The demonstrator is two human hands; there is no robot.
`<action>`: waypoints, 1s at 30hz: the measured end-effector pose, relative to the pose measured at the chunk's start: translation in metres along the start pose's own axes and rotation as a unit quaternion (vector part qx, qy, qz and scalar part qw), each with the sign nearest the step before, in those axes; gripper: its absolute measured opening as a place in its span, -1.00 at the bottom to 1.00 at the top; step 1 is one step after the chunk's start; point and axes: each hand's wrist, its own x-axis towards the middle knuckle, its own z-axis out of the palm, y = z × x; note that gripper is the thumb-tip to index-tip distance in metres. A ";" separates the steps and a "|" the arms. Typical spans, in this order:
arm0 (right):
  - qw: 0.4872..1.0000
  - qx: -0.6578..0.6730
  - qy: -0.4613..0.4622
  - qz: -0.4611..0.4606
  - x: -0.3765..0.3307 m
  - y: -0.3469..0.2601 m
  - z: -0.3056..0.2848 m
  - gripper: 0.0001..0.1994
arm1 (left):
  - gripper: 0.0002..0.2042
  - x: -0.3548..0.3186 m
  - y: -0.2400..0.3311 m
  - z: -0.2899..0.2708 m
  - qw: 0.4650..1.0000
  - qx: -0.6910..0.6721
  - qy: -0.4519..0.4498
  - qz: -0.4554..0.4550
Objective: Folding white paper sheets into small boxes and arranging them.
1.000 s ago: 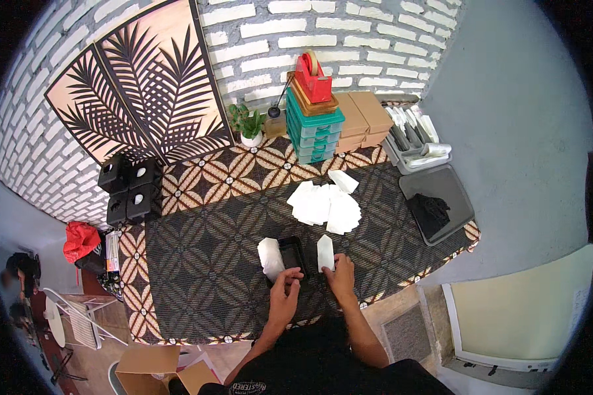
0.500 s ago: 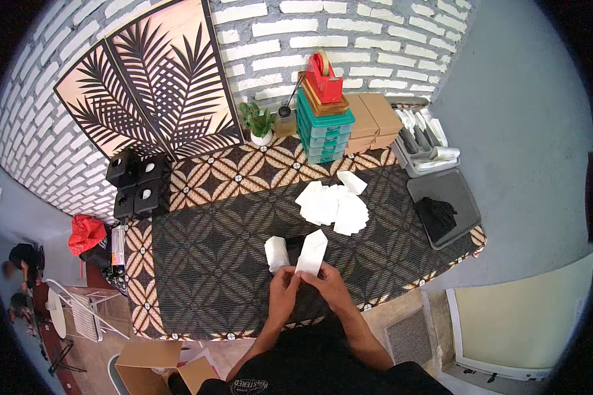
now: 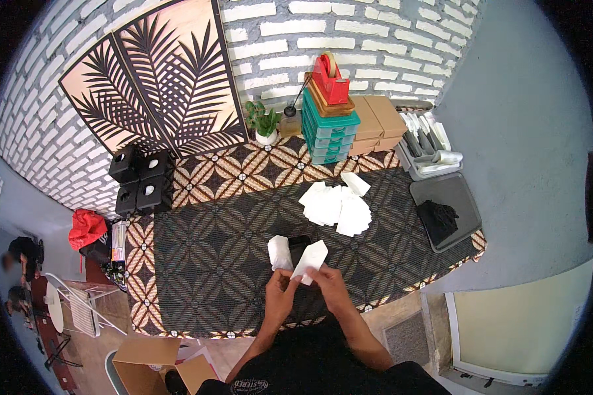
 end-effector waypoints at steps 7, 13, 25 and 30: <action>0.994 0.092 0.018 -0.050 0.013 0.001 -0.008 -0.79 | -0.89 -0.002 -0.004 -0.011 0.999 -0.020 -0.017 -0.034; 0.998 -0.050 -0.040 0.019 0.005 0.002 0.013 -0.75 | -0.90 -0.003 -0.007 -0.014 1.000 -0.004 -0.020 -0.005; 0.949 -0.289 -0.006 -0.122 0.017 -0.025 0.016 -0.73 | -0.85 -0.007 -0.002 -0.030 0.996 0.058 0.052 -0.037; 0.887 -0.404 -0.028 -0.224 0.024 -0.022 0.016 -0.79 | -0.73 -0.004 -0.012 -0.040 0.991 0.049 0.128 0.000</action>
